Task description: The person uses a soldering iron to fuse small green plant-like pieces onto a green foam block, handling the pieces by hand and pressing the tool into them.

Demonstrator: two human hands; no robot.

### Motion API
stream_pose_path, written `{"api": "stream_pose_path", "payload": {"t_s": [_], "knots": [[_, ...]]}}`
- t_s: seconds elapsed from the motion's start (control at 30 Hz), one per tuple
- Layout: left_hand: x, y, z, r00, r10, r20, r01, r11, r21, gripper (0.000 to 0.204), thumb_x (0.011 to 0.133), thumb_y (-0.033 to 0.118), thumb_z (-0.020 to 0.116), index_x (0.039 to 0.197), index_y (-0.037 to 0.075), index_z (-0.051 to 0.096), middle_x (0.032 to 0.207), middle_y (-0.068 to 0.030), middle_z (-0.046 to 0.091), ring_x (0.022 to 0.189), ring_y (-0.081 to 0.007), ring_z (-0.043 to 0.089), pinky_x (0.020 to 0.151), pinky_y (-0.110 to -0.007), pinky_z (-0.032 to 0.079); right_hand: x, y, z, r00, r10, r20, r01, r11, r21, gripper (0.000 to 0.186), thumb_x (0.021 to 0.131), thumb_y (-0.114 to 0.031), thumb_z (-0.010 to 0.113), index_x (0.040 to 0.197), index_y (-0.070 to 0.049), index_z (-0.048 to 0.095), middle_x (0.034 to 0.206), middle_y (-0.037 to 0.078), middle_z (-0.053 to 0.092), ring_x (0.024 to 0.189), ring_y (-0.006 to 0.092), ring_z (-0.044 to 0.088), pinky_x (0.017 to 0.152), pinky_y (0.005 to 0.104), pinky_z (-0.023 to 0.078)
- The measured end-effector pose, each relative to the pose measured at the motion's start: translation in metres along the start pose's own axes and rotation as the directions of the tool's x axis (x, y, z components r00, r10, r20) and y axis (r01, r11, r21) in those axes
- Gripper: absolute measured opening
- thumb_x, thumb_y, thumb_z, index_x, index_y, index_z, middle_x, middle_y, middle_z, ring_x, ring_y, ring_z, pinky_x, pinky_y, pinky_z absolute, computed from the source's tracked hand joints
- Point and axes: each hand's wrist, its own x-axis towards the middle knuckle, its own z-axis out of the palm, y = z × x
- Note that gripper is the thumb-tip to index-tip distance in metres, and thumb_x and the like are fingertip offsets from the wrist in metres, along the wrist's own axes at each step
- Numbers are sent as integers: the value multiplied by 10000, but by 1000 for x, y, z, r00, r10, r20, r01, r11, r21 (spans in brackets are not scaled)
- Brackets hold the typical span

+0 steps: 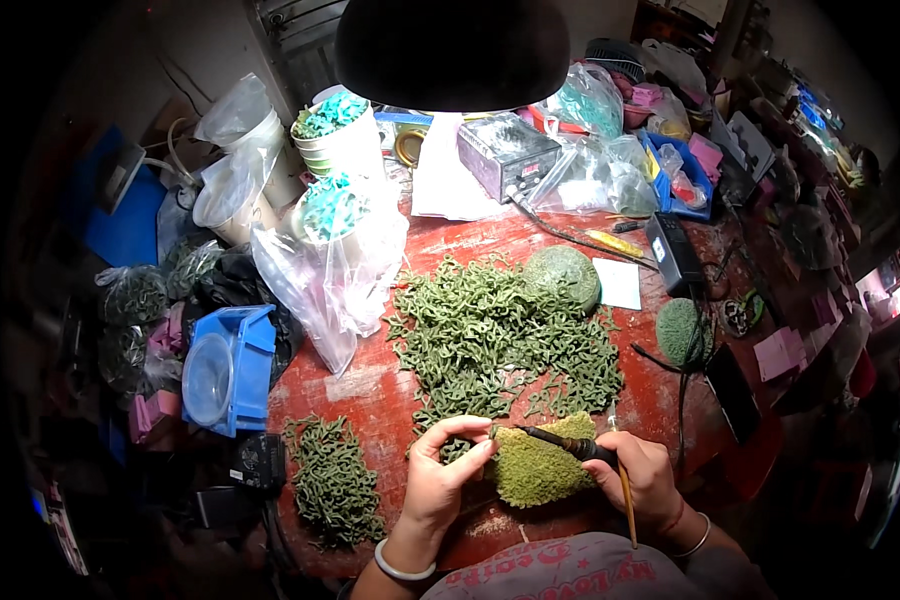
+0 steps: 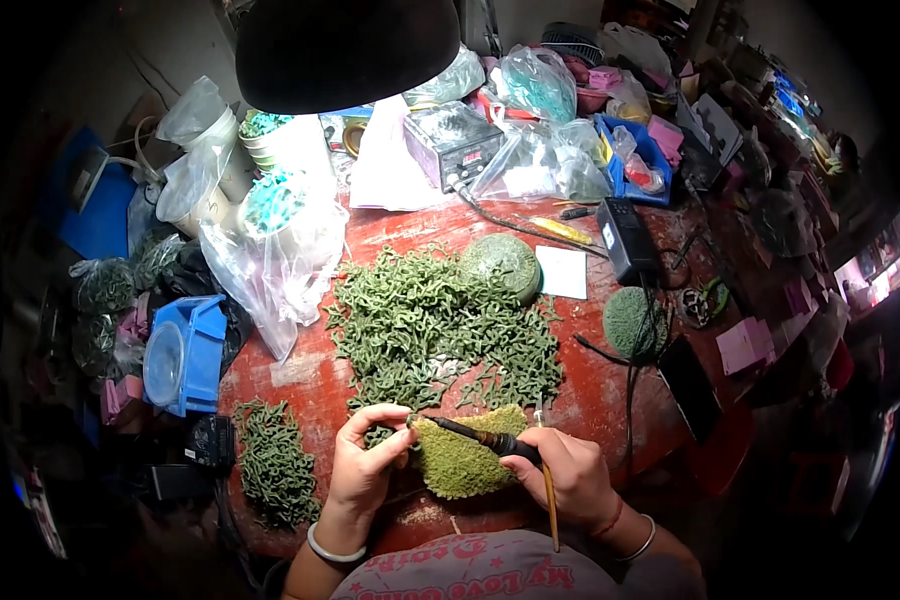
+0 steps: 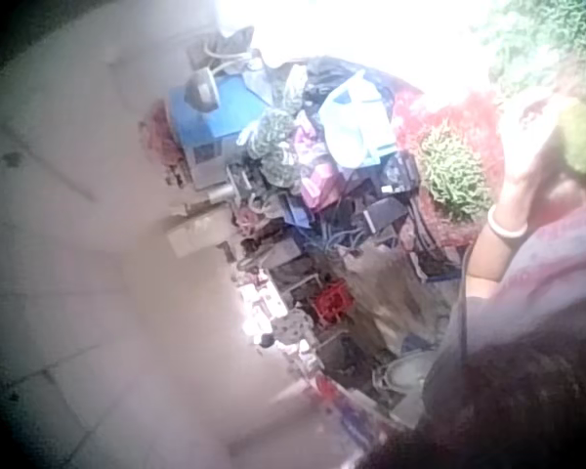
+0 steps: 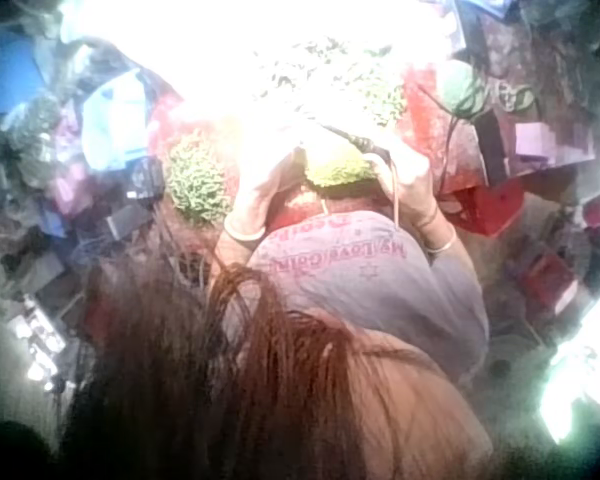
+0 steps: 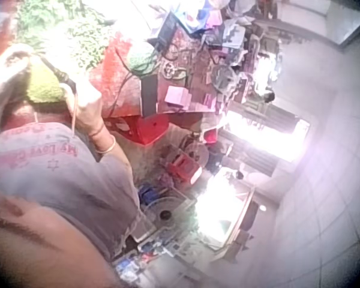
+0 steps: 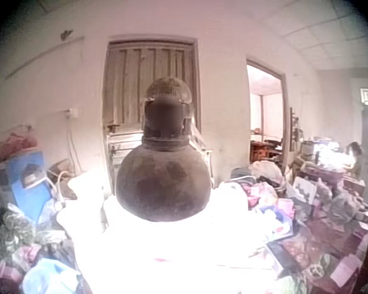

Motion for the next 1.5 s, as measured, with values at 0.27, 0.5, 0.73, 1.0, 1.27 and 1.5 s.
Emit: {"api": "stream_pose_path", "payload": {"t_s": [0.27, 0.5, 0.73, 1.0, 1.27, 1.5], "knots": [[0, 1, 0, 1000, -7, -9, 7, 1000, 13, 264, 852, -47, 747, 1100, 27, 694, 962, -37, 641, 709, -77, 581, 601, -205, 471, -2, 1, 4, 1000, -19, -23, 19, 1000, -25, 223, 900, -160, 763, 973, -9, 618, 802, 125, 652, 644, 304, 668, 572, 362, 524], [3, -1, -1, 1000, -5, -8, 5, 1000, 5, 256, 850, -48, 751, 1087, 29, 695, 963, -37, 645, 710, -76, 581, 599, -204, 470, 0, 2, 5, 999, -33, -17, 32, 999, -42, 231, 897, -166, 766, 973, -9, 614, 807, 124, 653, 652, 304, 671, 574, 362, 528], [3, -3, -4, 1000, 25, -6, -25, 999, 33, 250, 849, -51, 751, 1079, 28, 693, 953, -39, 650, 699, -76, 580, 597, -205, 470, 1, 3, 8, 999, -47, -25, 47, 998, -31, 226, 901, -165, 764, 975, -13, 614, 788, 126, 643, 629, 295, 657, 562, 361, 513], [-32, 51, -7, 861, 495, -120, -374, 775, 509, 178, 825, -96, 704, 980, -10, 679, 901, -60, 676, 764, -123, 649, 704, -241, 523, -3, 7, 6, 988, 124, -91, -112, 985, 131, 213, 909, -154, 765, 978, -17, 617, 715, 98, 614, 582, 236, 624, 540, 325, 474], [-64, 71, -64, 671, 733, -111, 164, -1, 986, 157, 776, 13, 772, 899, 22, 674, 980, -123, 638, 991, -328, 592, 876, -419, 482, 9, 6, 4, 993, 96, -72, -83, 984, 159, 204, 921, -141, 752, 984, -12, 608, 723, 113, 621, 589, 213, 623, 549, 318, 477], [-61, 73, -44, 626, 776, -79, 152, -22, 988, 278, 818, 44, 760, 1070, -5, 652, 1238, -196, 587, 1201, -384, 546, 1030, -457, 450, 6, 18, -3, 959, 252, -130, -213, 943, 256, 195, 925, -131, 747, 986, -14, 604, 694, 104, 634, 586, 157, 629, 541, 305, 469]]}}
